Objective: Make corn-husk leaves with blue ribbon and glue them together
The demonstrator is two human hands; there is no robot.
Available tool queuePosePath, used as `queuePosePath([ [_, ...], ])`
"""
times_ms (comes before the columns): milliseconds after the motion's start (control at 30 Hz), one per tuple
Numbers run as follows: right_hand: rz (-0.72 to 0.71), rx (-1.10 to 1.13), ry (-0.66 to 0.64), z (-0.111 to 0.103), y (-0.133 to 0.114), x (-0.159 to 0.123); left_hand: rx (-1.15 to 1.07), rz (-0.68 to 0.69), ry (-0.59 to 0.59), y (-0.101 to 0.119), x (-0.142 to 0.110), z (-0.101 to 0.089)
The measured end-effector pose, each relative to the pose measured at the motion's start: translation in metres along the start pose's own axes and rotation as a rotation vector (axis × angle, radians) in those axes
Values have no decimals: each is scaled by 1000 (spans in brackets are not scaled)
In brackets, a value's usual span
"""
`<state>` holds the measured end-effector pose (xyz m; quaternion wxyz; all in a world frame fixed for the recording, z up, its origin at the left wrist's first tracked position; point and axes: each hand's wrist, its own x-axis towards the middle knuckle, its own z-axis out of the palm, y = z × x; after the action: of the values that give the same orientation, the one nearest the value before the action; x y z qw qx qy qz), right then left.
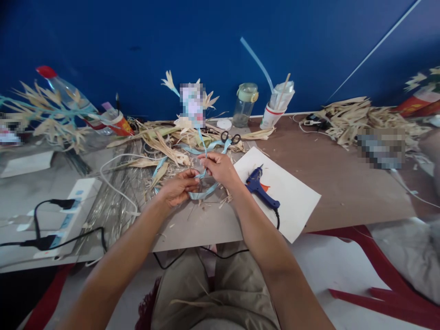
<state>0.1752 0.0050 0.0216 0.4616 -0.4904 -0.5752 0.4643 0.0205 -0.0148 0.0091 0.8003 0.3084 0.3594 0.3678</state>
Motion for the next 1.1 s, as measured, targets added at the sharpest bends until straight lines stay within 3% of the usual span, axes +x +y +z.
queuePosePath([
  [233,-5,8,-23,0,2,0,30,-54,40,1,-1,6],
  [367,-6,25,-29,1,1,0,51,-2,112,0,0,9],
  [1100,10,102,32,2,1,1,191,182,212,-10,1,14],
])
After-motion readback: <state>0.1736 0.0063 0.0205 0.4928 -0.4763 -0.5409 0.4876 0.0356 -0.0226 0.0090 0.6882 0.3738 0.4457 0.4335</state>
